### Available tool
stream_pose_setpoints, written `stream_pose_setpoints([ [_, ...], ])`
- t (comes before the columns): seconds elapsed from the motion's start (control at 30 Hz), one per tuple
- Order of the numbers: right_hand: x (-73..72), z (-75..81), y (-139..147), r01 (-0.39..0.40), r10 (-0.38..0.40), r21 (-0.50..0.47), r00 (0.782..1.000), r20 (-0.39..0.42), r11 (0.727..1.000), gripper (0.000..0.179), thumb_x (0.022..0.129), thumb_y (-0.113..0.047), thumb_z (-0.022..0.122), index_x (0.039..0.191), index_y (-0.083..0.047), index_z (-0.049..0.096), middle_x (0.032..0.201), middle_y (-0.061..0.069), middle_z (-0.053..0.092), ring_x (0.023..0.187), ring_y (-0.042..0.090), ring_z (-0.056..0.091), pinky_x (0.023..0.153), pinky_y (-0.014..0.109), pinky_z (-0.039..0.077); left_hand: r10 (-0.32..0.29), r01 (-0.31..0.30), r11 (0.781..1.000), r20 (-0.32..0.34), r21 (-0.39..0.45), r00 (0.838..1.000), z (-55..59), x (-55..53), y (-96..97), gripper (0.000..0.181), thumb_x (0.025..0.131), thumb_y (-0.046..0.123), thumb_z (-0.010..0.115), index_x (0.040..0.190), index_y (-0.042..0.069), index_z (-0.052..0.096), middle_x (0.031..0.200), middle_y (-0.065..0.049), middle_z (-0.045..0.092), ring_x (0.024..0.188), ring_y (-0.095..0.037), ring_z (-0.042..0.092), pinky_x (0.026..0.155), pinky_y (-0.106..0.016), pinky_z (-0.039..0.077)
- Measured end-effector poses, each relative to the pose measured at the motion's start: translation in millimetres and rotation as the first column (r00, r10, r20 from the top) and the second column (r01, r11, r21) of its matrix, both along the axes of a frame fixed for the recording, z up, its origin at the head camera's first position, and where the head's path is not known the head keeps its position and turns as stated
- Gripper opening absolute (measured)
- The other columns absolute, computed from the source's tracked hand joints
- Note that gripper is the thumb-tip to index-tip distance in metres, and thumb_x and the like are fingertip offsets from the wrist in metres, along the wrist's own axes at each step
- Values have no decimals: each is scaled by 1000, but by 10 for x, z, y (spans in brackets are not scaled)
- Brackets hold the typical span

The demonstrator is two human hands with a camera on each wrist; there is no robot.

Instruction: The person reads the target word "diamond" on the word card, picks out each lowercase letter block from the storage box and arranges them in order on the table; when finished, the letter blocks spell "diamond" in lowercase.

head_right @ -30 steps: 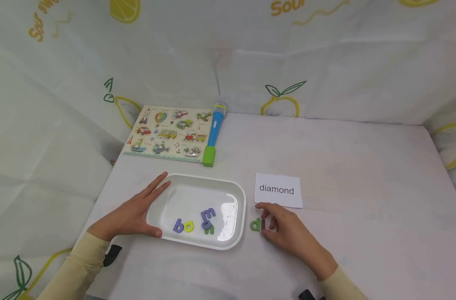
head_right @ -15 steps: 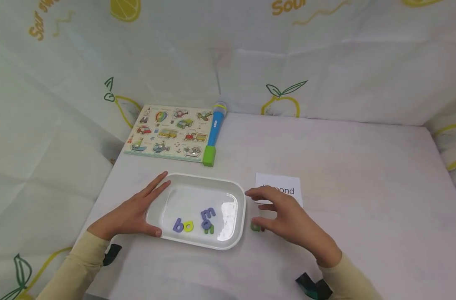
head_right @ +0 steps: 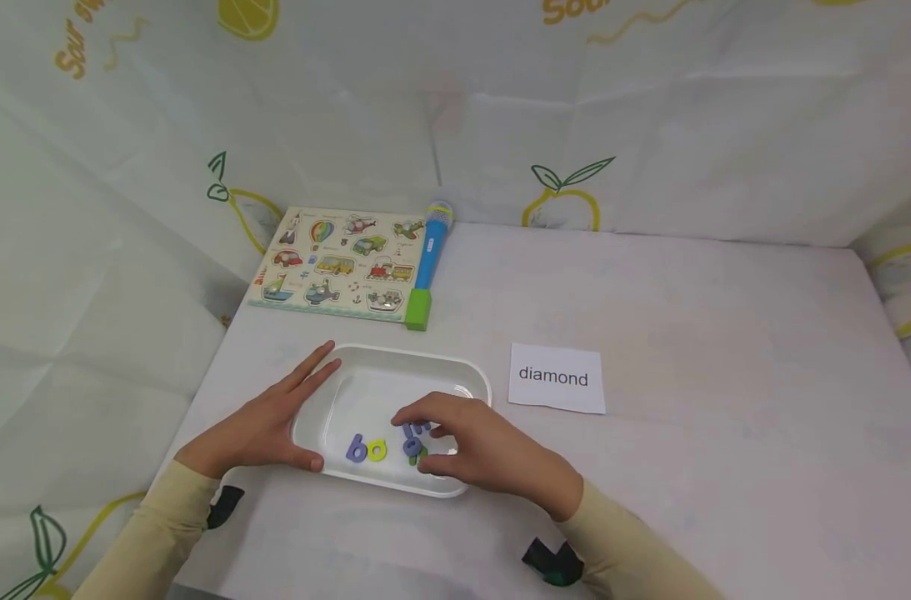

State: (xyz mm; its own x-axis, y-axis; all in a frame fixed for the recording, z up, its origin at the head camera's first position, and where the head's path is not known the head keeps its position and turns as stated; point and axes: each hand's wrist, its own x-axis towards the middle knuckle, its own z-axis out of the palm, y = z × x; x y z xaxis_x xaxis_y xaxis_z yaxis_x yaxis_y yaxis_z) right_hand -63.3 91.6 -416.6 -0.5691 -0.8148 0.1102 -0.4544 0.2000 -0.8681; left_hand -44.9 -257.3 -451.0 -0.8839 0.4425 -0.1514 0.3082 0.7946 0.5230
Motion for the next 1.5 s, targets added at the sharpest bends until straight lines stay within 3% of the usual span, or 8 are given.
stream_pose_setpoints([
  [0.3,29,-134,-448,-37,34,129,999,28,991,52,86,-5,81,134,-16,63,130,-5,64,112,19,62,96,31,51,-3,3,1000,8,8,1000,3,4,-4,131,60,68,88,163,19,24,170,11,-3,147,-33,31,106,-57,42],
  [0.57,73,-268,-682,-41,42,195,999,0,980,47,89,-5,79,132,-17,65,128,-4,65,113,14,61,98,26,49,-8,8,1000,6,13,1000,15,13,7,131,61,70,86,163,18,24,170,10,-3,147,-35,32,105,-57,42],
  [0.8,69,-369,-767,-34,47,255,998,-43,966,45,90,-4,76,132,-18,65,129,-4,64,113,9,60,98,26,49,-28,28,999,-7,20,1000,-1,6,10,130,62,72,84,163,20,22,170,10,-3,147,-32,31,106,-56,42],
  [0.97,58,-406,-795,-21,42,269,996,-74,963,43,90,2,72,129,-15,68,120,-4,68,109,8,62,98,29,49,-42,43,999,-10,27,999,-9,-9,17,130,63,75,82,164,19,21,170,9,-4,148,-31,29,107,-55,41],
  [1.23,59,-426,-856,22,26,330,990,-140,944,39,88,5,71,121,-14,74,109,-7,71,102,8,61,92,29,51,-41,41,998,-9,47,999,13,-5,15,130,64,74,83,163,18,21,170,7,-3,149,-32,28,107,-55,41],
  [1.5,69,-450,-866,22,46,322,978,-203,947,40,87,3,74,121,-18,72,101,-5,63,89,6,57,80,22,51,-29,29,999,2,35,1000,3,14,1,130,63,65,89,164,19,21,170,8,-4,149,-32,28,107,-55,41],
])
